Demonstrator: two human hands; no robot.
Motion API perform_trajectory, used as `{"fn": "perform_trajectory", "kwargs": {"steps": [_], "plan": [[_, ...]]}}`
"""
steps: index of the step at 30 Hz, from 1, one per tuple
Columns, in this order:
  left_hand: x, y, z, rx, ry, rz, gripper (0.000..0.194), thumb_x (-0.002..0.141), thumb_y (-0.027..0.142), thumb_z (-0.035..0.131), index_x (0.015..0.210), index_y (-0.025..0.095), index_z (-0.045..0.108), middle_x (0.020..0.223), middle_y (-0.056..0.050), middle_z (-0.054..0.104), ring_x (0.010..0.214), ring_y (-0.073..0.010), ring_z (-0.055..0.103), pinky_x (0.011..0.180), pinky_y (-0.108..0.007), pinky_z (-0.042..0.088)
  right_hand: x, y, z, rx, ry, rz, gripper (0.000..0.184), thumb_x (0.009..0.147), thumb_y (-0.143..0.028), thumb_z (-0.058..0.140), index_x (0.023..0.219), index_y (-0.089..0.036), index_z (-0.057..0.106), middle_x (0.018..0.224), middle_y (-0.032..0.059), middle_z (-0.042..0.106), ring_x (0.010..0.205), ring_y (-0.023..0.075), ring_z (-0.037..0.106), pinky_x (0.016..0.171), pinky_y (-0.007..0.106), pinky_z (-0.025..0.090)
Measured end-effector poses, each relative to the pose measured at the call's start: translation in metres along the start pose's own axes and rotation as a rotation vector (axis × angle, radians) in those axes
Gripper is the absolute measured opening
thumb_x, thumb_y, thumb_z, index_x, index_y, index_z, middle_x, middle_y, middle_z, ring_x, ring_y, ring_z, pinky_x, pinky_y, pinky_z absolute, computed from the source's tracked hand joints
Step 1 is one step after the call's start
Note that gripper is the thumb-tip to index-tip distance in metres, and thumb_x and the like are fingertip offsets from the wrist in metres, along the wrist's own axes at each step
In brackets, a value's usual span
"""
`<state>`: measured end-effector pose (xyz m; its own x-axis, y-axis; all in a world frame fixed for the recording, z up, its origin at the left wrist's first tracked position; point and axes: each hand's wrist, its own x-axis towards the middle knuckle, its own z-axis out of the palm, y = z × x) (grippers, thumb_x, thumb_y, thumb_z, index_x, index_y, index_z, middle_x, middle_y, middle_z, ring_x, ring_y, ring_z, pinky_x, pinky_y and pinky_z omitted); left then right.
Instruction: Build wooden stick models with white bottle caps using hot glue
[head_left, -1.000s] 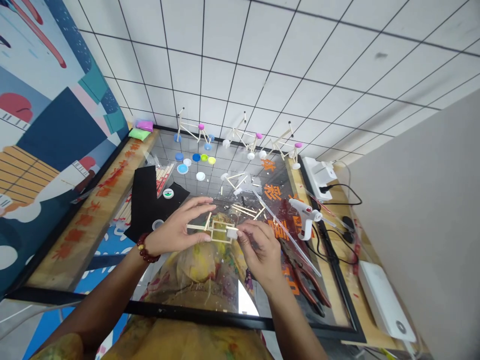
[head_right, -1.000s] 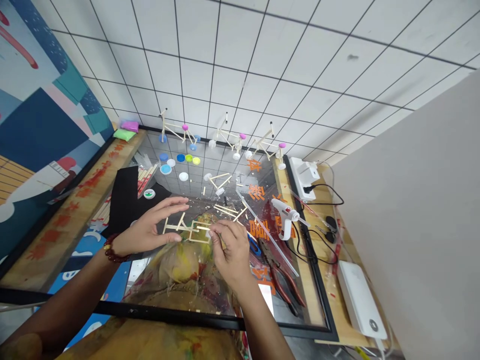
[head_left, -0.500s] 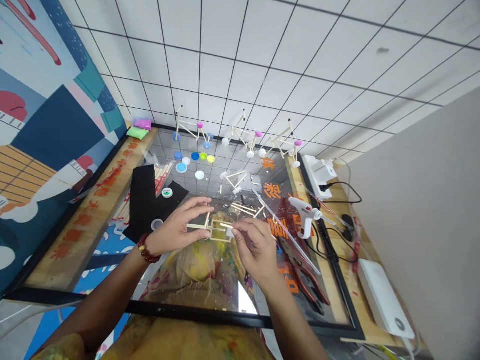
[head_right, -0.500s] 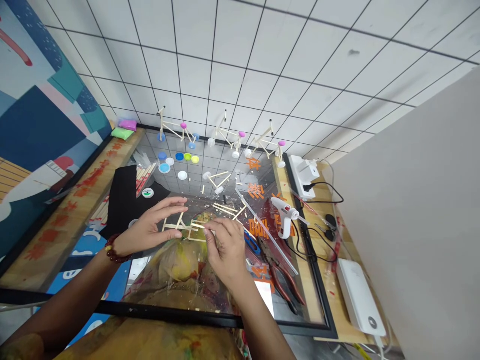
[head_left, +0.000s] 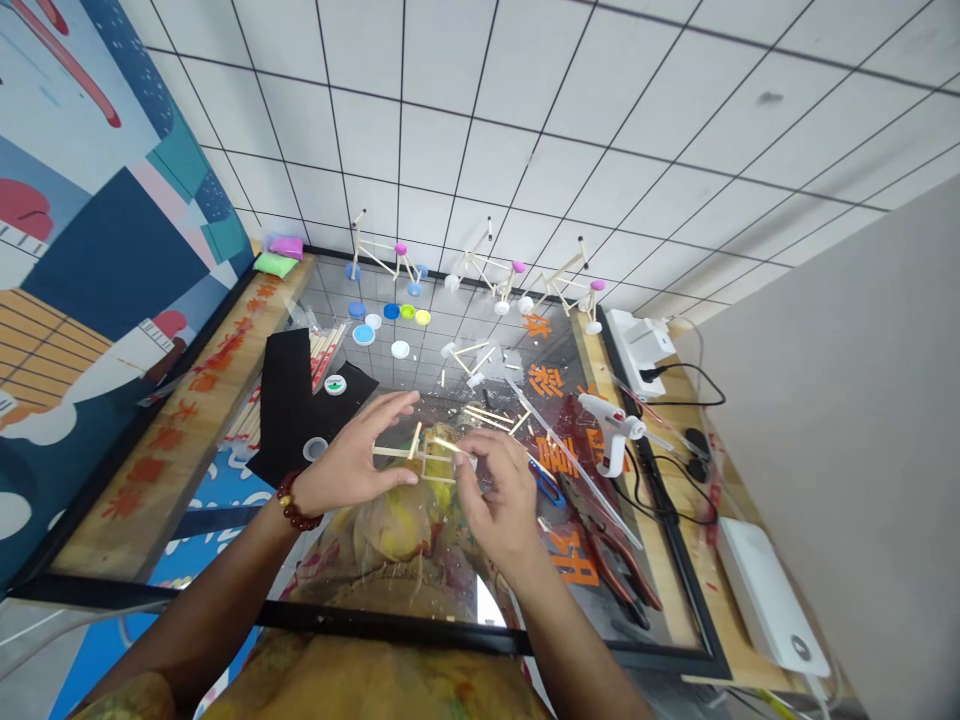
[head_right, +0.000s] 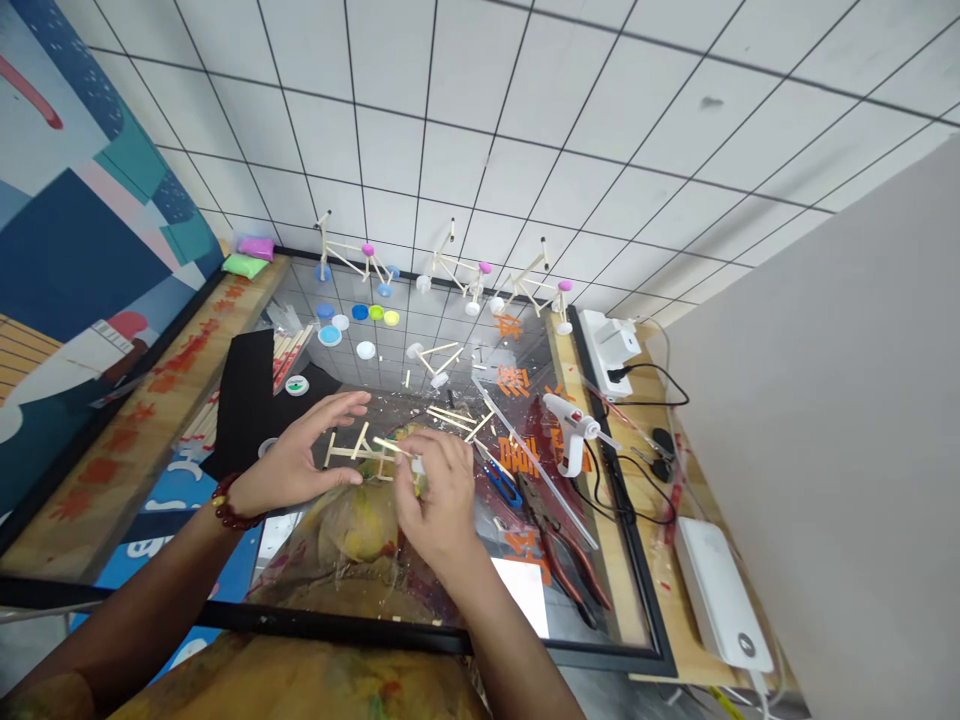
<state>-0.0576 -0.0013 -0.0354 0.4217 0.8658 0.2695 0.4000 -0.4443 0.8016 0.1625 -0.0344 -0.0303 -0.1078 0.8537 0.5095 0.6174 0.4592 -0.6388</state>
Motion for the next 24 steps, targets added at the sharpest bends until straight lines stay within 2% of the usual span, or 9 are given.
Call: {"fn": "perform_trajectory", "kwargs": {"steps": [3,5,7,15,18,21,24], "plan": [[-0.009,-0.001,-0.007,0.153,0.024,-0.035,0.066,0.08,0.026,0.075,0.141,0.026,0.05,0.14,-0.012,0.054,0.126,-0.0275,0.057,0.104,-0.045,0.052,-0.005,0.011,-0.008,0.031,0.059,0.141,0.01,0.096,-0.023,0.05,0.101,-0.022,0.058,0.092,0.0044,0.067,0.088,0.0202,0.063,0.079,0.035,0.047],[-0.015,-0.003,-0.009,0.268,0.027,-0.038,0.047,0.081,0.026,0.073,0.127,0.024,0.062,0.131,-0.011,0.06,0.121,-0.0275,0.059,0.103,-0.045,0.051,-0.009,0.021,-0.013,0.029,0.068,0.235,0.01,0.097,-0.027,0.049,0.1,-0.021,0.057,0.087,0.0028,0.064,0.08,0.0187,0.061,0.072,0.032,0.047],[-0.018,-0.006,-0.008,0.333,0.018,-0.023,0.035,0.082,0.026,0.072,0.117,0.022,0.067,0.123,-0.011,0.064,0.114,-0.0271,0.062,0.1,-0.045,0.052,-0.014,0.03,-0.015,0.036,0.066,0.3,0.012,0.097,-0.031,0.049,0.1,-0.021,0.055,0.082,0.0009,0.061,0.072,0.0173,0.058,0.067,0.03,0.045],[-0.013,-0.015,0.019,0.451,-0.067,-0.014,0.019,0.082,0.02,0.07,0.101,0.02,0.072,0.115,-0.011,0.067,0.115,-0.0303,0.058,0.099,-0.05,0.048,-0.027,0.047,-0.016,0.078,0.052,0.347,0.017,0.099,-0.036,0.047,0.099,-0.02,0.055,0.078,-0.0007,0.057,0.069,0.0162,0.054,0.065,0.029,0.042],[-0.013,-0.018,0.027,0.471,-0.089,-0.001,0.014,0.086,0.022,0.065,0.097,0.021,0.073,0.112,-0.01,0.067,0.113,-0.0298,0.058,0.095,-0.049,0.05,-0.032,0.051,-0.019,0.093,0.061,0.368,0.017,0.098,-0.036,0.049,0.1,-0.02,0.056,0.08,-0.0003,0.059,0.07,0.0164,0.054,0.066,0.029,0.042],[-0.014,-0.021,0.033,0.474,-0.079,0.01,0.015,0.087,0.024,0.064,0.099,0.021,0.073,0.112,-0.01,0.068,0.11,-0.0284,0.059,0.094,-0.048,0.049,-0.039,0.057,-0.022,0.103,0.073,0.404,0.018,0.097,-0.037,0.051,0.1,-0.021,0.056,0.081,0.0,0.059,0.071,0.0168,0.055,0.067,0.03,0.043],[-0.013,-0.022,0.038,0.458,-0.046,0.003,0.015,0.087,0.026,0.066,0.098,0.022,0.074,0.111,-0.008,0.069,0.108,-0.0267,0.06,0.102,-0.052,0.044,-0.044,0.064,-0.024,0.132,0.081,0.427,0.019,0.097,-0.038,0.051,0.1,-0.02,0.056,0.082,0.0003,0.059,0.073,0.0169,0.055,0.068,0.03,0.044]]}}
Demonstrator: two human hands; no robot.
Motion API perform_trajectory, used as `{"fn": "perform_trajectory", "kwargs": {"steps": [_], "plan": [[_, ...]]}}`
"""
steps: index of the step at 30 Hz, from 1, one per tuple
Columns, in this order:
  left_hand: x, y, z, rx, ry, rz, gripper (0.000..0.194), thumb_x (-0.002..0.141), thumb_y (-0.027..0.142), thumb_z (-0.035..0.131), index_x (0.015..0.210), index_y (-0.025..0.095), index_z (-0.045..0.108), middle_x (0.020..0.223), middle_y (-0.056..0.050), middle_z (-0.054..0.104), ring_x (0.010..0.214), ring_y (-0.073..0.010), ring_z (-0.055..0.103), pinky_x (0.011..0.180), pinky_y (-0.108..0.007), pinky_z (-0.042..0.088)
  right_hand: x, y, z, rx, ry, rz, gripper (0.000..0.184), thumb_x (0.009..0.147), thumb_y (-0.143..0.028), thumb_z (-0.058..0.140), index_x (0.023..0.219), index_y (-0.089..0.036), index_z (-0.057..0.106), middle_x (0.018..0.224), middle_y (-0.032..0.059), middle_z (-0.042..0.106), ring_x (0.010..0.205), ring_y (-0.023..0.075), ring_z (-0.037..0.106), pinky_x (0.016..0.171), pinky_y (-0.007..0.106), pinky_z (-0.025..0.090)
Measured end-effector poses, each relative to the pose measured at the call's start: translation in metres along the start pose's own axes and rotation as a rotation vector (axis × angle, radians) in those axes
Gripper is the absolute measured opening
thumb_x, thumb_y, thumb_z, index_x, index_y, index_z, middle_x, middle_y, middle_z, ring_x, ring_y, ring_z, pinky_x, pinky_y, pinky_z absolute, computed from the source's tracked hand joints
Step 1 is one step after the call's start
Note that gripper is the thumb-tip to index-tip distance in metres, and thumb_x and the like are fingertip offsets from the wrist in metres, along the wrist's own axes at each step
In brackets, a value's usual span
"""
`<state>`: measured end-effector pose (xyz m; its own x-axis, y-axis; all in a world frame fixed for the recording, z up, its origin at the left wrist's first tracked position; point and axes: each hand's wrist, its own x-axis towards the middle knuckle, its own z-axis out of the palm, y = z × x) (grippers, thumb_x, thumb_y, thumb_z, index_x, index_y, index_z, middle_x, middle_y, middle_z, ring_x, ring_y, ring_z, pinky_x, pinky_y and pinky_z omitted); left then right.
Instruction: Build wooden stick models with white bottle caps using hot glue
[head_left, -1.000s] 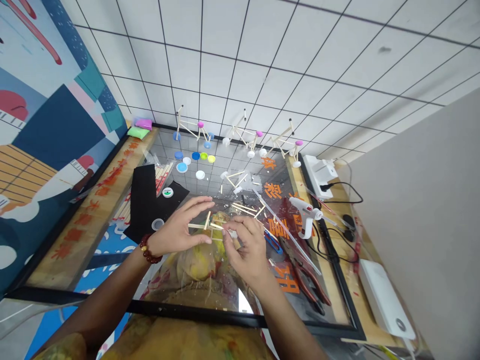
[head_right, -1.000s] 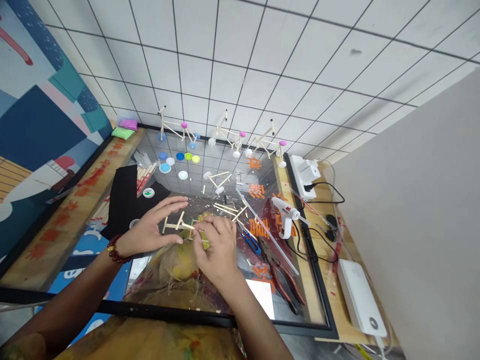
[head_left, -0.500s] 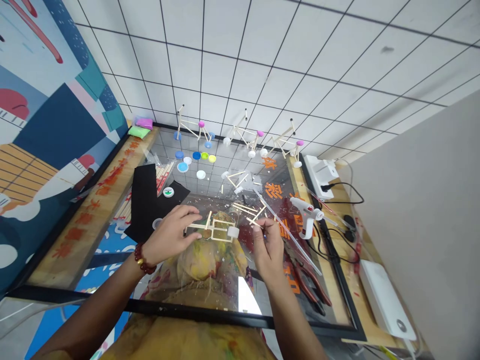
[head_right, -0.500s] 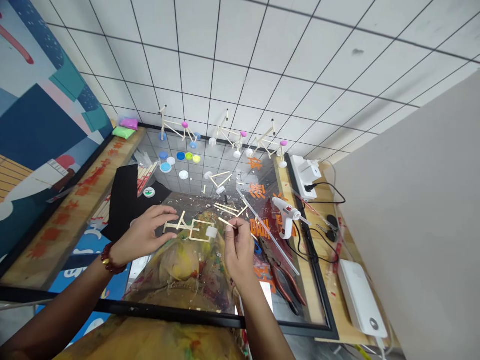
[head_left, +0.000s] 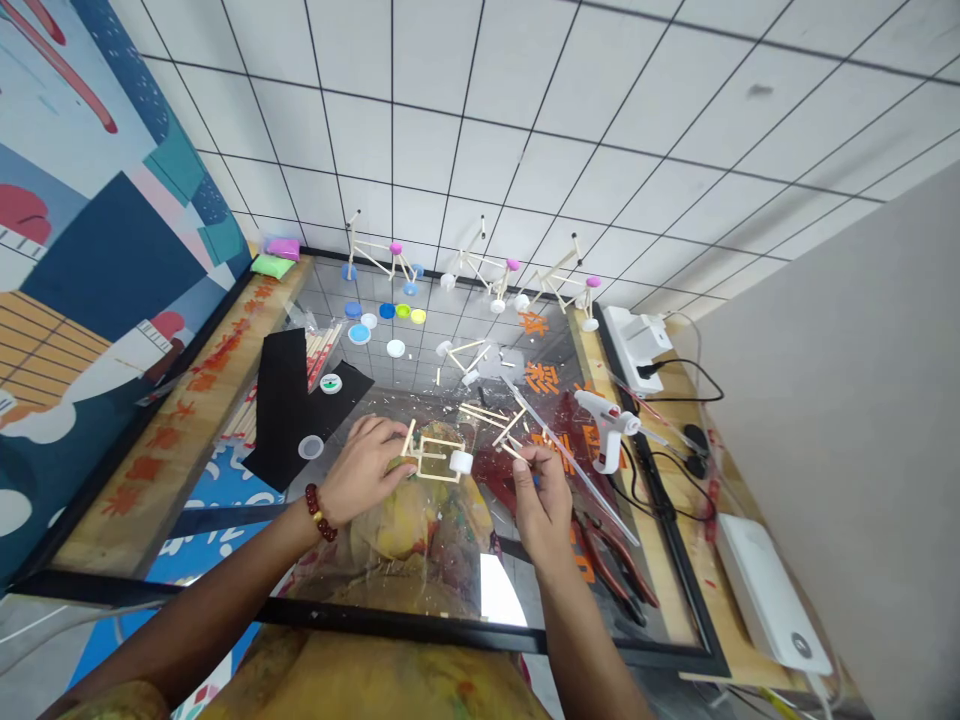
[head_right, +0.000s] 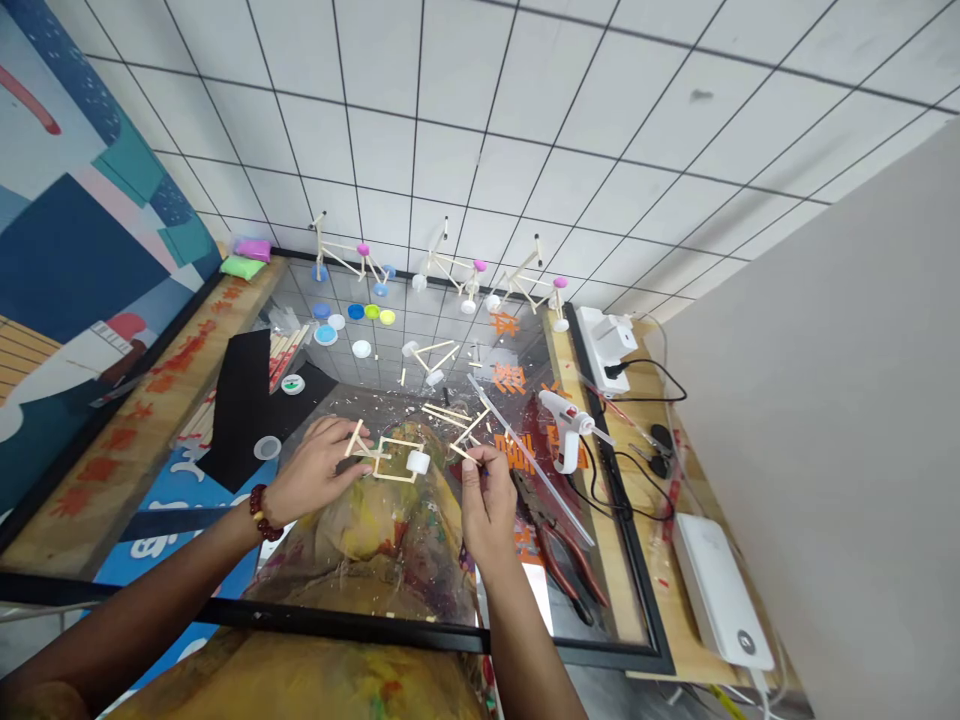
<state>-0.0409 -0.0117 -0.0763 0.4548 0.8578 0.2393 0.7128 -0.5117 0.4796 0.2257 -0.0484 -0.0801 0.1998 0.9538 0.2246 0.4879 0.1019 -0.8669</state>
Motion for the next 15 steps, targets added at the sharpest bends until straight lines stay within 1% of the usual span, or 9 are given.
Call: {"fn": "perform_trajectory", "kwargs": {"steps": [3,6,10,15], "plan": [[0.0018,0.0015,0.0036,-0.012,0.011,-0.026,0.013,0.086,0.025,0.066,0.096,0.024,0.074,0.11,-0.006,0.07,0.108,-0.0259,0.061,0.11,-0.055,0.036,-0.0004,0.0054,-0.0012,0.038,-0.002,0.023,0.019,0.097,-0.038,0.051,0.1,-0.02,0.056,0.082,0.0002,0.059,0.073,0.0166,0.056,0.068,0.03,0.044],[0.0039,0.0018,0.0062,-0.017,-0.002,-0.037,0.013,0.087,0.023,0.063,0.091,0.024,0.075,0.109,-0.006,0.071,0.108,-0.0249,0.062,0.112,-0.055,0.033,-0.0006,0.007,-0.0017,0.051,-0.007,0.048,0.02,0.097,-0.039,0.051,0.101,-0.02,0.056,0.081,-0.0006,0.058,0.072,0.0159,0.055,0.067,0.029,0.043],[0.0052,0.001,0.0082,-0.024,0.011,-0.041,0.014,0.089,0.023,0.061,0.085,0.023,0.075,0.105,-0.005,0.072,0.106,-0.0236,0.063,0.112,-0.055,0.033,-0.001,0.0055,-0.0029,0.026,-0.01,0.057,0.021,0.097,-0.041,0.051,0.101,-0.021,0.056,0.082,-0.0003,0.058,0.072,0.0166,0.055,0.067,0.03,0.043],[0.0051,-0.0003,0.003,-0.1,0.117,-0.045,0.015,0.09,0.022,0.06,0.082,0.023,0.073,0.098,-0.004,0.074,0.097,-0.0195,0.067,0.11,-0.049,0.039,-0.0012,0.0038,-0.005,0.03,0.005,0.059,0.02,0.097,-0.04,0.051,0.1,-0.021,0.056,0.08,-0.0006,0.058,0.072,0.0167,0.054,0.067,0.03,0.042]]}}
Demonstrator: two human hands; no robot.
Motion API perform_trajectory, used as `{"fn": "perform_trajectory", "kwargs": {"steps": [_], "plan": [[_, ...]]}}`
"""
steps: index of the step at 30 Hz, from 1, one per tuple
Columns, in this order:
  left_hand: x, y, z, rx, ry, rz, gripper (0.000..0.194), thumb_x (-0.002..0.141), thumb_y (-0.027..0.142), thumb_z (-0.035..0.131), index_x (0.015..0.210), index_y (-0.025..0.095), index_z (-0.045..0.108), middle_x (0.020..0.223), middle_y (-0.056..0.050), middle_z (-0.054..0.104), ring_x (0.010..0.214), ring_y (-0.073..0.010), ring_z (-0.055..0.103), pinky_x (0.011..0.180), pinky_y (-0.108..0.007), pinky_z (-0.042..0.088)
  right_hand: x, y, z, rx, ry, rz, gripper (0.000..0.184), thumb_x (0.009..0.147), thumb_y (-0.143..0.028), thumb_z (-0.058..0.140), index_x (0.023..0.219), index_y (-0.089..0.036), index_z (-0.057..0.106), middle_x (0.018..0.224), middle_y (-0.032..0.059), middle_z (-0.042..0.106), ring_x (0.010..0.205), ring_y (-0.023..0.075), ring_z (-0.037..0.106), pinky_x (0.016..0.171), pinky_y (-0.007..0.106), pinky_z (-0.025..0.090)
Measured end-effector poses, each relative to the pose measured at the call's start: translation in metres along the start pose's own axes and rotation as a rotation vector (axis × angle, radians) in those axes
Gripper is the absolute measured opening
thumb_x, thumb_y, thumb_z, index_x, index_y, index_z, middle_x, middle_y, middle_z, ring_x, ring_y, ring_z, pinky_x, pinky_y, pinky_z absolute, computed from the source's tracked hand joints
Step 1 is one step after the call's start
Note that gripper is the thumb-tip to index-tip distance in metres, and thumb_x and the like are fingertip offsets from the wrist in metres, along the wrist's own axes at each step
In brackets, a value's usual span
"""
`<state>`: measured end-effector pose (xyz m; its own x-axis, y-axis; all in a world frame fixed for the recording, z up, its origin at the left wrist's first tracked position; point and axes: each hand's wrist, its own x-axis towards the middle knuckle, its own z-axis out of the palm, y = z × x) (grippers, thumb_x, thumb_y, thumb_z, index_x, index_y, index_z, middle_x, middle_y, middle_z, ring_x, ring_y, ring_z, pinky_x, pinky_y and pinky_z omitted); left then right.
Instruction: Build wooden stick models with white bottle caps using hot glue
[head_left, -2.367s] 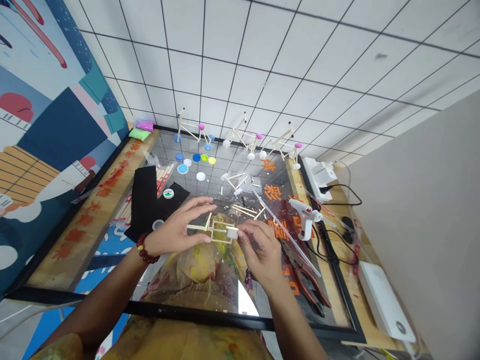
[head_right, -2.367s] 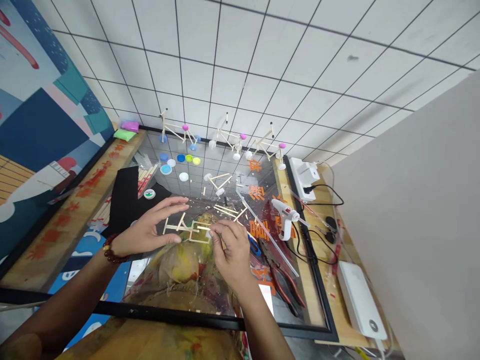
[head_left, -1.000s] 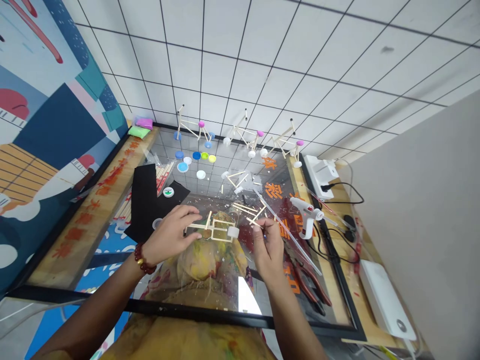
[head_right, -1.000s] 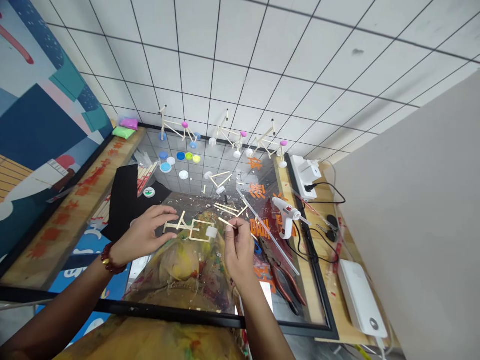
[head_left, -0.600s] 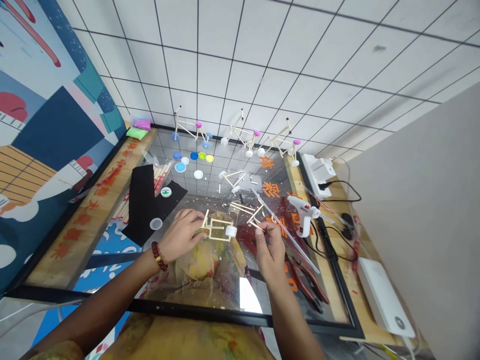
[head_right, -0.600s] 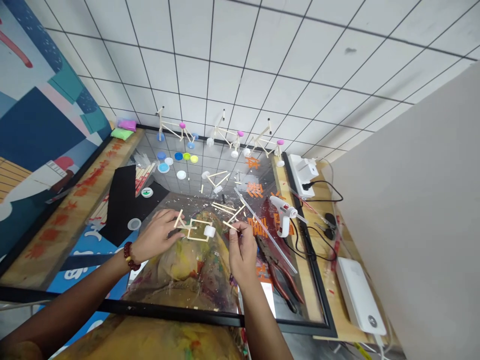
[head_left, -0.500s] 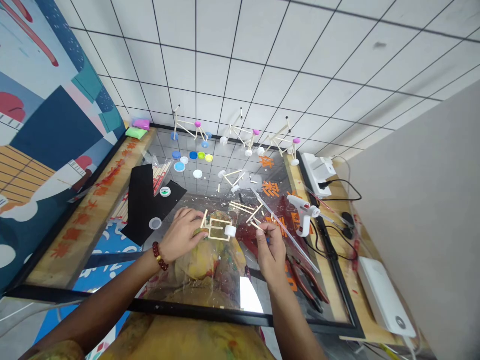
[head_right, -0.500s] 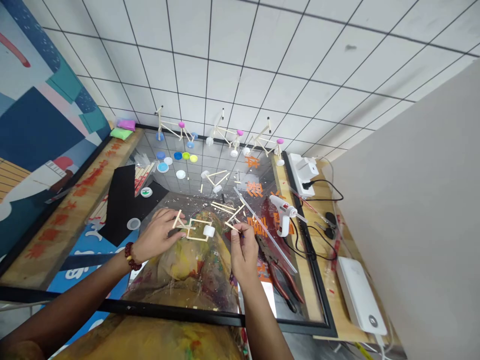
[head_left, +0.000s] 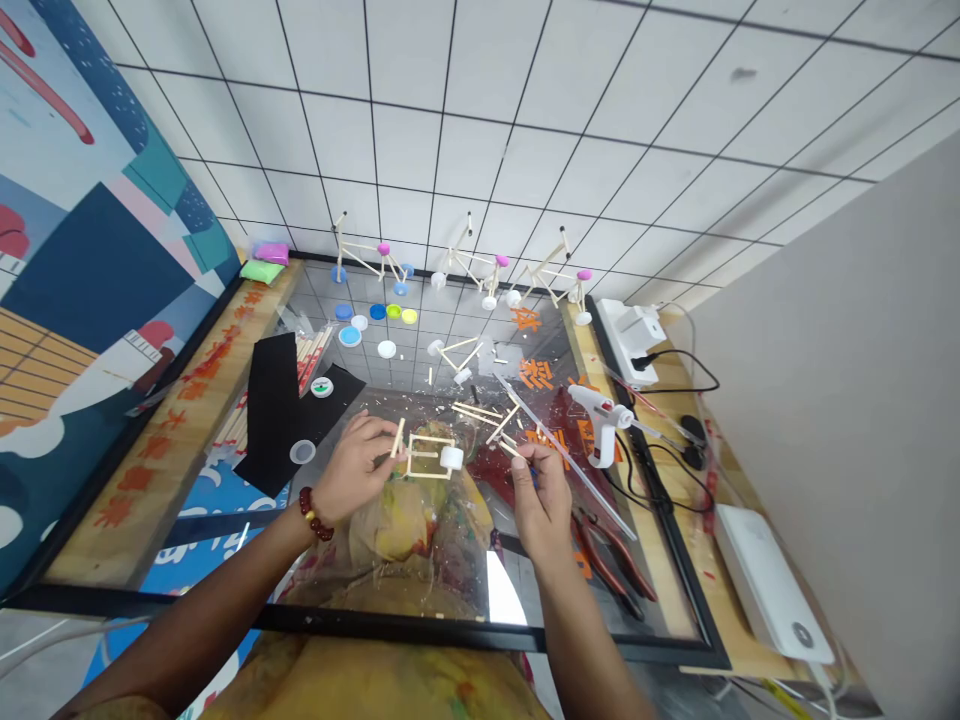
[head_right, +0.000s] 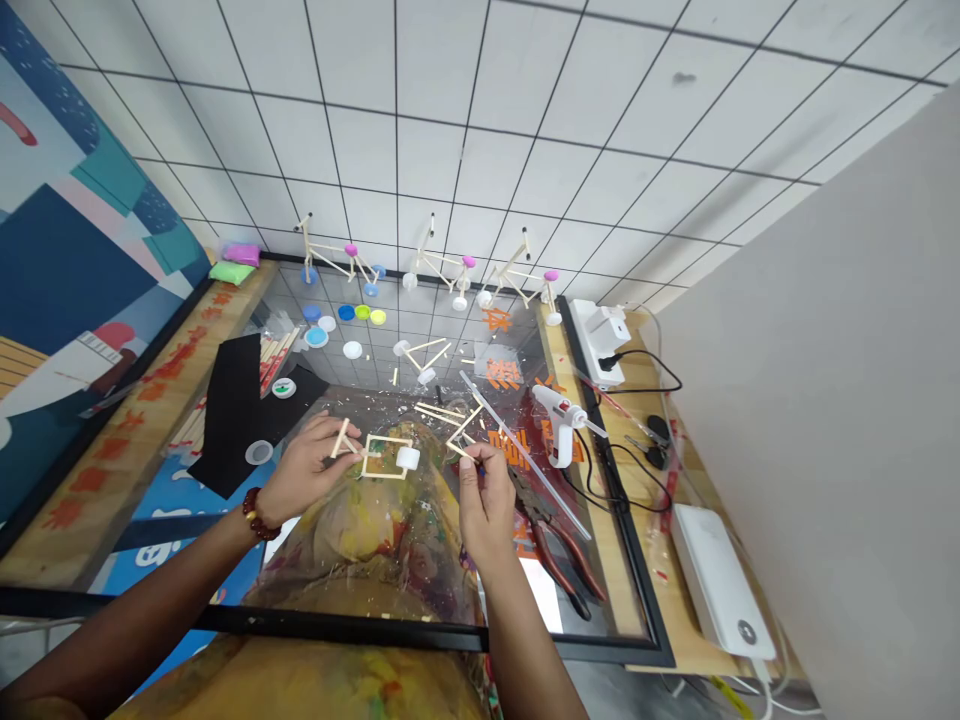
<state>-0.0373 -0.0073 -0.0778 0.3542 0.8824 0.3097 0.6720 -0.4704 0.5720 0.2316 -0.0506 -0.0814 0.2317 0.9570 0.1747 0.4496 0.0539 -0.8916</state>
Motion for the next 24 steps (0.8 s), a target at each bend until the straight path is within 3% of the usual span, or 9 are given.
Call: {"fn": "perform_trajectory", "kwargs": {"steps": [6,9,13,24], "plan": [[0.024,-0.009,-0.012,-0.015,0.227,-0.184,0.014,0.088,0.03,0.063,0.081,0.023,0.074,0.091,-0.002,0.077,0.093,-0.0219,0.07,0.107,-0.047,0.043,-0.001,-0.001,-0.001,-0.025,0.007,-0.039,0.021,0.097,-0.041,0.05,0.1,-0.021,0.056,0.086,0.0009,0.06,0.079,0.0179,0.056,0.073,0.031,0.043],[0.043,-0.017,-0.01,0.047,0.256,-0.302,0.015,0.085,0.031,0.064,0.076,0.023,0.073,0.089,-0.002,0.078,0.091,-0.0235,0.071,0.112,-0.05,0.037,-0.002,-0.003,0.0,-0.051,0.002,-0.051,0.021,0.098,-0.041,0.049,0.1,-0.021,0.056,0.087,0.0017,0.06,0.08,0.0186,0.056,0.074,0.032,0.042],[0.062,-0.028,-0.003,0.207,0.28,-0.36,0.015,0.084,0.03,0.064,0.074,0.023,0.073,0.09,-0.003,0.079,0.094,-0.0266,0.07,0.117,-0.056,0.025,-0.005,-0.005,0.001,-0.079,-0.022,-0.068,0.019,0.099,-0.039,0.047,0.1,-0.022,0.056,0.088,0.0026,0.061,0.083,0.0199,0.056,0.076,0.034,0.042],[0.072,-0.041,0.009,0.319,0.319,-0.38,0.012,0.081,0.029,0.069,0.073,0.021,0.074,0.088,-0.008,0.078,0.098,-0.0342,0.065,0.111,-0.068,0.021,-0.006,-0.01,0.005,-0.212,-0.064,-0.299,0.008,0.1,-0.024,0.046,0.101,-0.023,0.054,0.095,0.0029,0.063,0.091,0.0202,0.057,0.083,0.037,0.04]]}}
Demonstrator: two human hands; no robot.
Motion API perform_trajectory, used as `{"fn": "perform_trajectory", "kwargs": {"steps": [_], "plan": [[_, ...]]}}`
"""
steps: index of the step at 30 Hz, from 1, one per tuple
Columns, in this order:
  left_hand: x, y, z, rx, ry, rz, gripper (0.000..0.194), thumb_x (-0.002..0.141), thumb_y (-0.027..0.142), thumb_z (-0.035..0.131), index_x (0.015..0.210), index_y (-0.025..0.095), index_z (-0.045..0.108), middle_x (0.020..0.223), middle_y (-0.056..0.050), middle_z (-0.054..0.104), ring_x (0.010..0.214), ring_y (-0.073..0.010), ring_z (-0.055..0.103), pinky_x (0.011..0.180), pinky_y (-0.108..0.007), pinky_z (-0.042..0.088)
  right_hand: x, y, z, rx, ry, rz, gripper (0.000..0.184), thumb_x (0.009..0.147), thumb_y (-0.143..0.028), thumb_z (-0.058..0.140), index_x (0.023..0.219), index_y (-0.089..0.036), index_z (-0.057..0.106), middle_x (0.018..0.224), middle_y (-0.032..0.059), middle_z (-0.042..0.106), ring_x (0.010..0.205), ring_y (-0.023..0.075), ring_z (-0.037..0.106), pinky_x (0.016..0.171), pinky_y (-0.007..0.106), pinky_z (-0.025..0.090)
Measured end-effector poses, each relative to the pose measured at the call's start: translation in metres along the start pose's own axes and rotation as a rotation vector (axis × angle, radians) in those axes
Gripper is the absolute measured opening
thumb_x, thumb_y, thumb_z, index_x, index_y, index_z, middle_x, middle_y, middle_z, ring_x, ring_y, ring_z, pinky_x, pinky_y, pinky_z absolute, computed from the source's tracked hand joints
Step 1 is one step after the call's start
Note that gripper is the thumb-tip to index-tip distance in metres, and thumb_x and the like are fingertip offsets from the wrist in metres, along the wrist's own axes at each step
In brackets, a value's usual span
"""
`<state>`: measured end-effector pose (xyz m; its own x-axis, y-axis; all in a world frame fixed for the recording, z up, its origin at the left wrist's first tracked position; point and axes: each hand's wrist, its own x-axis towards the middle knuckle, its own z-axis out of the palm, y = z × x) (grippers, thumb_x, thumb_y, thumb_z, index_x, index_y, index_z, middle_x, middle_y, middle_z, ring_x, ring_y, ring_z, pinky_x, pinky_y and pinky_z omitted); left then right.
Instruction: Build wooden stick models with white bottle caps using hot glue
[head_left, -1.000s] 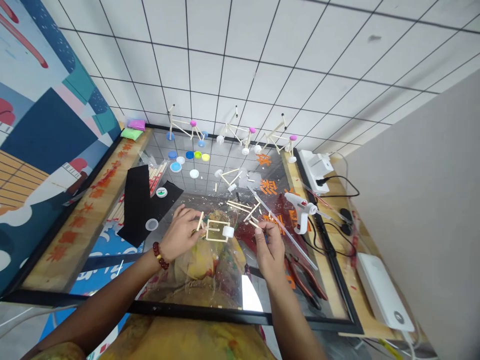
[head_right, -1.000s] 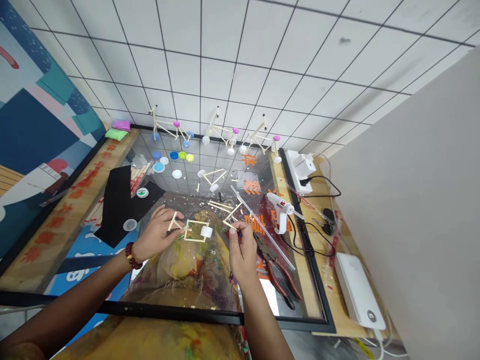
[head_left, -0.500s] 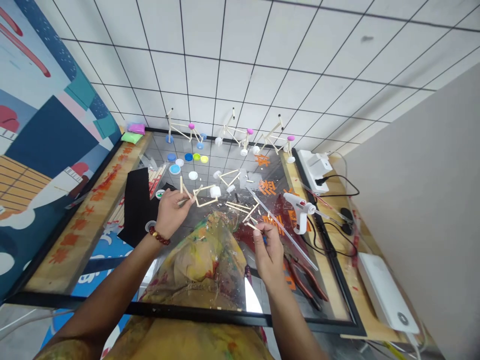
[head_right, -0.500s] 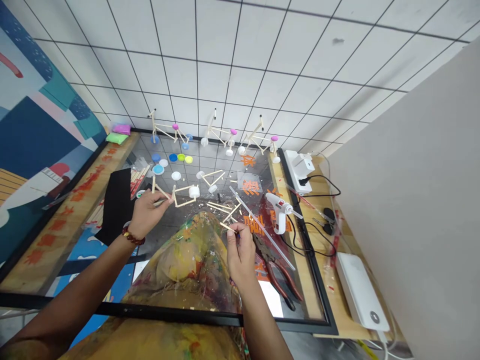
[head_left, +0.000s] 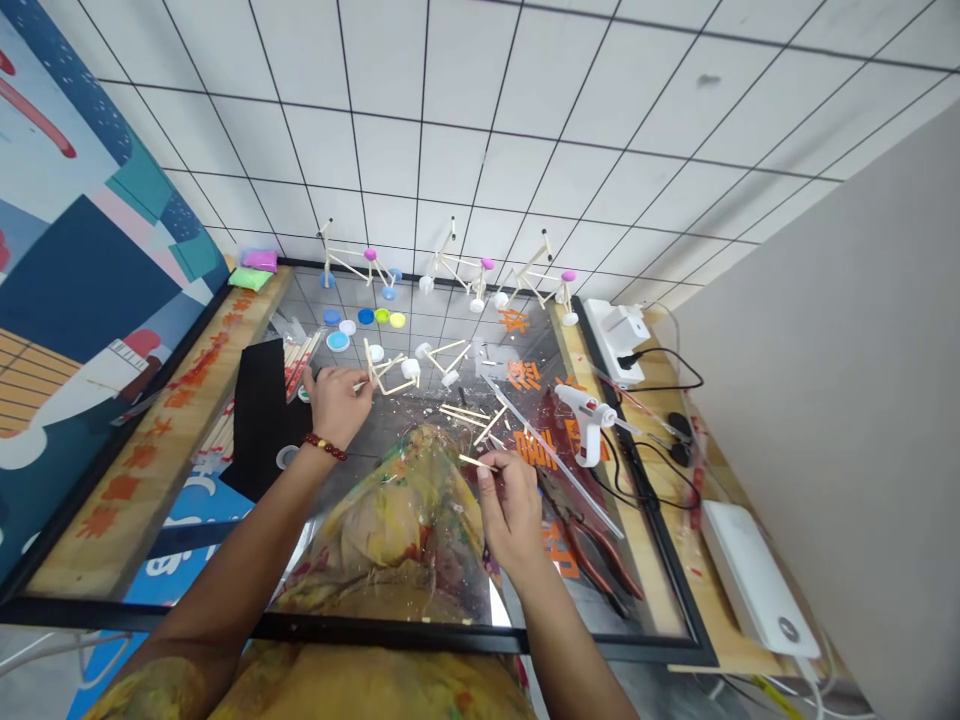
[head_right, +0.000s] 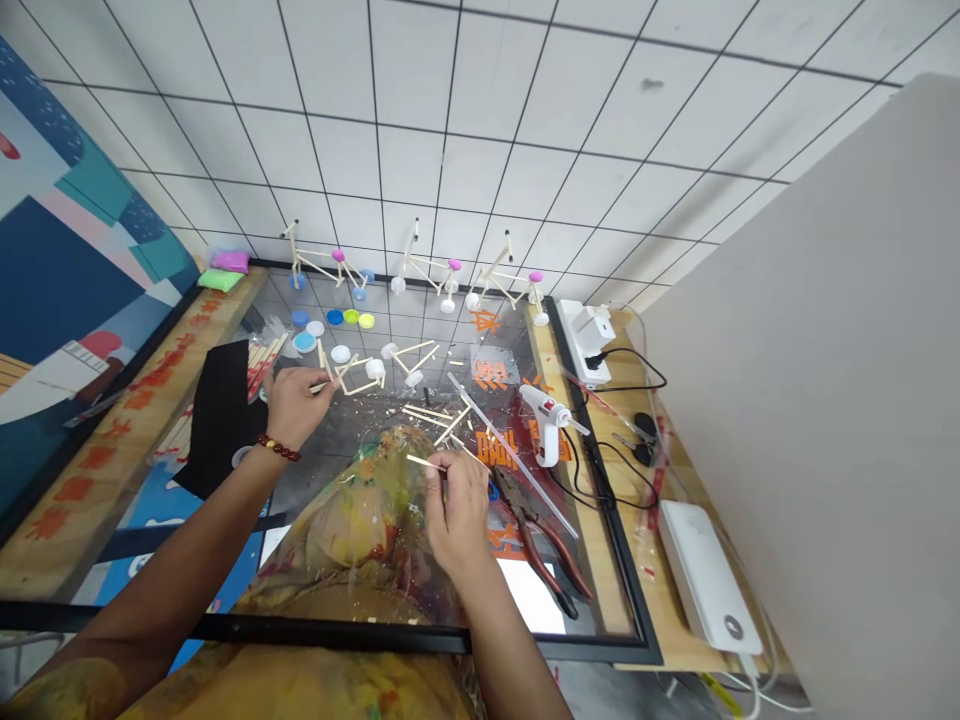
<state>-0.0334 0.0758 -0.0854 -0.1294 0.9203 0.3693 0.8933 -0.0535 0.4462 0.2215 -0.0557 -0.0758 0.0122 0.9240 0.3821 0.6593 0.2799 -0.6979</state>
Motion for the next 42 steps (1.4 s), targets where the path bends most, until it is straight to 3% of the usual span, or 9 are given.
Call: {"fn": "perform_trajectory", "kwargs": {"steps": [12,15,18,22,25,28,33,42], "plan": [[0.009,0.007,0.015,-0.043,-0.009,0.004,0.008,0.082,0.026,0.07,0.077,0.022,0.074,0.093,-0.008,0.075,0.104,-0.035,0.06,0.109,-0.07,0.018,-0.002,0.001,0.006,-0.038,-0.052,-0.068,0.009,0.099,-0.02,0.049,0.102,-0.024,0.057,0.104,0.0059,0.06,0.104,0.0226,0.055,0.088,0.039,0.039],[0.008,0.002,0.014,-0.071,0.006,0.001,0.006,0.079,0.026,0.074,0.078,0.021,0.073,0.094,-0.009,0.074,0.103,-0.035,0.061,0.108,-0.068,0.023,-0.002,0.001,0.006,-0.051,-0.063,-0.075,0.009,0.099,-0.02,0.049,0.101,-0.023,0.057,0.103,0.0054,0.06,0.103,0.0223,0.055,0.088,0.039,0.039],[0.005,-0.004,0.012,-0.117,0.028,0.017,0.006,0.077,0.023,0.074,0.082,0.02,0.073,0.097,-0.009,0.073,0.1,-0.0331,0.062,0.103,-0.06,0.037,-0.002,0.002,0.006,-0.058,-0.064,-0.086,0.009,0.099,-0.02,0.05,0.102,-0.024,0.058,0.104,0.0052,0.061,0.104,0.0222,0.055,0.089,0.039,0.039],[0.004,-0.011,0.002,-0.191,0.076,0.038,0.025,0.075,0.021,0.072,0.1,0.02,0.073,0.105,-0.01,0.071,0.104,-0.0314,0.063,0.097,-0.049,0.049,-0.003,0.002,0.007,-0.063,-0.073,-0.097,0.01,0.099,-0.02,0.05,0.103,-0.024,0.058,0.104,0.005,0.061,0.103,0.0219,0.056,0.089,0.039,0.039],[0.009,-0.011,-0.012,-0.336,0.126,0.092,0.054,0.074,0.028,0.075,0.125,0.019,0.063,0.122,-0.011,0.065,0.113,-0.0301,0.062,0.103,-0.048,0.049,-0.003,0.001,0.008,-0.067,-0.078,-0.099,0.009,0.099,-0.02,0.051,0.102,-0.024,0.059,0.103,0.005,0.062,0.102,0.0218,0.056,0.089,0.039,0.04],[0.016,-0.009,-0.025,-0.43,0.076,0.159,0.072,0.073,0.037,0.079,0.138,0.021,0.053,0.136,-0.013,0.055,0.123,-0.0294,0.058,0.104,-0.046,0.049,-0.002,0.001,0.009,-0.071,-0.08,-0.1,0.01,0.099,-0.021,0.051,0.101,-0.023,0.059,0.102,0.0049,0.062,0.102,0.0219,0.057,0.089,0.039,0.04],[0.025,-0.004,-0.032,-0.472,-0.03,0.205,0.061,0.079,0.041,0.074,0.134,0.022,0.056,0.139,-0.013,0.054,0.134,-0.029,0.05,0.11,-0.047,0.044,-0.001,0.003,0.011,-0.081,-0.078,-0.105,0.01,0.098,-0.021,0.051,0.101,-0.023,0.06,0.102,0.005,0.063,0.102,0.0223,0.057,0.088,0.039,0.04],[0.028,-0.006,-0.023,-0.527,-0.034,0.134,0.055,0.079,0.042,0.074,0.129,0.022,0.06,0.139,-0.012,0.056,0.13,-0.0274,0.054,0.105,-0.044,0.05,-0.001,0.003,0.01,-0.089,-0.095,-0.103,0.01,0.099,-0.021,0.05,0.101,-0.024,0.059,0.102,0.0052,0.063,0.102,0.023,0.058,0.088,0.04,0.04]]}}
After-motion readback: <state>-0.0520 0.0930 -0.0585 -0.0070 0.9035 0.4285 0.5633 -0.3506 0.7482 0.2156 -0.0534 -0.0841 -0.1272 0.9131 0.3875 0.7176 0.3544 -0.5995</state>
